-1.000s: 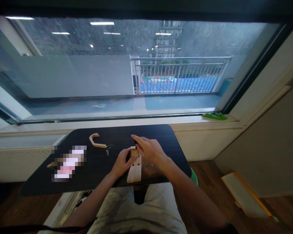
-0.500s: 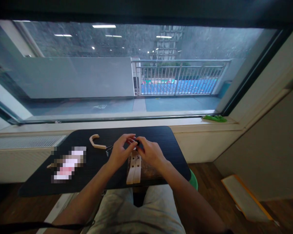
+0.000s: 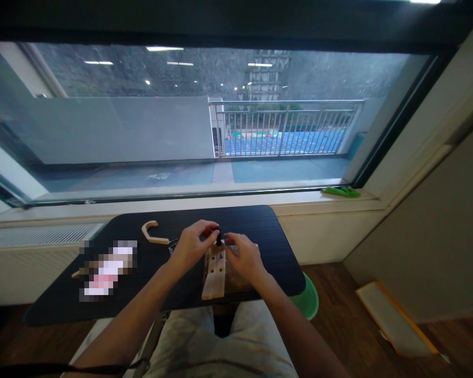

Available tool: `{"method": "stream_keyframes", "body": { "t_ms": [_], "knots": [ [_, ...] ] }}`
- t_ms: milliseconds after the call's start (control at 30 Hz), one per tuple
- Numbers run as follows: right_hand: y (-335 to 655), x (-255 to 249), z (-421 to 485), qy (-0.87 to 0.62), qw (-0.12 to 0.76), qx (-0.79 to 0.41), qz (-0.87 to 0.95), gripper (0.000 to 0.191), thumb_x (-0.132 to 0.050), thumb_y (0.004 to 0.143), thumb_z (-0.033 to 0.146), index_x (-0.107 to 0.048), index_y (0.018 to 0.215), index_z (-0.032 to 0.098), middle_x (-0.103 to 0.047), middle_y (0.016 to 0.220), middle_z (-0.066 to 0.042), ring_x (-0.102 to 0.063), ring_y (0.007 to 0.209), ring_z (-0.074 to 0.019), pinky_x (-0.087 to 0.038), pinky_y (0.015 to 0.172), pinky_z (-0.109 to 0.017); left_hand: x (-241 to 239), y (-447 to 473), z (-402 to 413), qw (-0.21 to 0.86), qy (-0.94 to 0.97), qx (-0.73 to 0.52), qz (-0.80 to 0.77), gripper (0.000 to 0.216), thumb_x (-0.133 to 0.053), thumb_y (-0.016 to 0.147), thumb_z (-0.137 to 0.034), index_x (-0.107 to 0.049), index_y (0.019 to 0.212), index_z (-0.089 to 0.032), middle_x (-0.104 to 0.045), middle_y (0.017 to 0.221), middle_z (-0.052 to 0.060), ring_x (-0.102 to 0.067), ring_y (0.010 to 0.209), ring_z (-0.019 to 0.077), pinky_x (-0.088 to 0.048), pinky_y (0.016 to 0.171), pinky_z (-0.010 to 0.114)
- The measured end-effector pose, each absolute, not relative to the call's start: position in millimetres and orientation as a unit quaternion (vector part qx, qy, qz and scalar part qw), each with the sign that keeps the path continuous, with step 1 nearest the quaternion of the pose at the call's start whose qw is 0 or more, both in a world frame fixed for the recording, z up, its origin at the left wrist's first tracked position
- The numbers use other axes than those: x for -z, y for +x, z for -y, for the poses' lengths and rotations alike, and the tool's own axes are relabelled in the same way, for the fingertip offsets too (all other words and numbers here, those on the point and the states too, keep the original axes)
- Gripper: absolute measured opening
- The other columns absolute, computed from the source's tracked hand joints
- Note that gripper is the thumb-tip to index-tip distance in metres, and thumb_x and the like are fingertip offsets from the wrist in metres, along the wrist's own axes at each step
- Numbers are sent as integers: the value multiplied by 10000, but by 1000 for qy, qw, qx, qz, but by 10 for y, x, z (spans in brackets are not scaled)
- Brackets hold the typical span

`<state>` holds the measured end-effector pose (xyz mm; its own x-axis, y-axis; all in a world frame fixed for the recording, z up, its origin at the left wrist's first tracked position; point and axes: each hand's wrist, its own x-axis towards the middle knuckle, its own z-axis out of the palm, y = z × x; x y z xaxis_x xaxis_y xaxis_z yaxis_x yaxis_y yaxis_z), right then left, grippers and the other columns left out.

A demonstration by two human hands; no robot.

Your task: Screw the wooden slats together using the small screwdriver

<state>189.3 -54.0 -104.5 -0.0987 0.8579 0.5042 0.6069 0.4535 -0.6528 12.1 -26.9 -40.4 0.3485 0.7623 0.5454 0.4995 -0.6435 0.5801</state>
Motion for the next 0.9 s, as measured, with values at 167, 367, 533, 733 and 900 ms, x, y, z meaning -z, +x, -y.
{"method": "stream_keyframes", "body": {
  "t_ms": [167,367,533,733,900],
  "knots": [
    [1821,1213,630,-524,437,-126,720,223,-589,840,160,-698,1026,215,-734,941,-57,-669,892,-198,-519,822,-337,406,79,290,162,815,-404,-382,173,-580,883,-210,-690,1011,-171,-725,892,50,-671,737,159,-565,770,296],
    [1752,1281,617,-543,464,-157,682,142,-596,809,139,-696,887,204,-707,828,-33,-642,770,-174,-512,730,-295,409,56,301,169,818,-393,-385,180,-585,886,-214,-698,1020,-176,-740,895,48,-688,758,173,-568,778,301],
    [1752,1258,589,-530,422,-182,713,184,-617,810,110,-732,910,212,-690,834,-24,-630,790,-166,-495,749,-285,423,37,288,178,815,-398,-381,200,-583,887,-205,-703,1045,-178,-754,924,55,-700,780,182,-572,794,311],
    [1736,1236,600,-526,397,-197,726,181,-619,837,101,-744,898,217,-680,835,-22,-625,798,-164,-482,737,-275,436,3,308,200,811,-399,-378,209,-571,890,-205,-711,1044,-184,-763,959,60,-712,827,193,-576,798,311],
    [1732,1285,606,-526,398,-193,727,217,-603,866,110,-745,980,228,-698,906,-39,-641,859,-177,-500,799,-296,449,-5,309,202,812,-394,-381,216,-567,899,-225,-702,1064,-194,-757,917,51,-701,796,189,-564,778,312]
  ]
}}
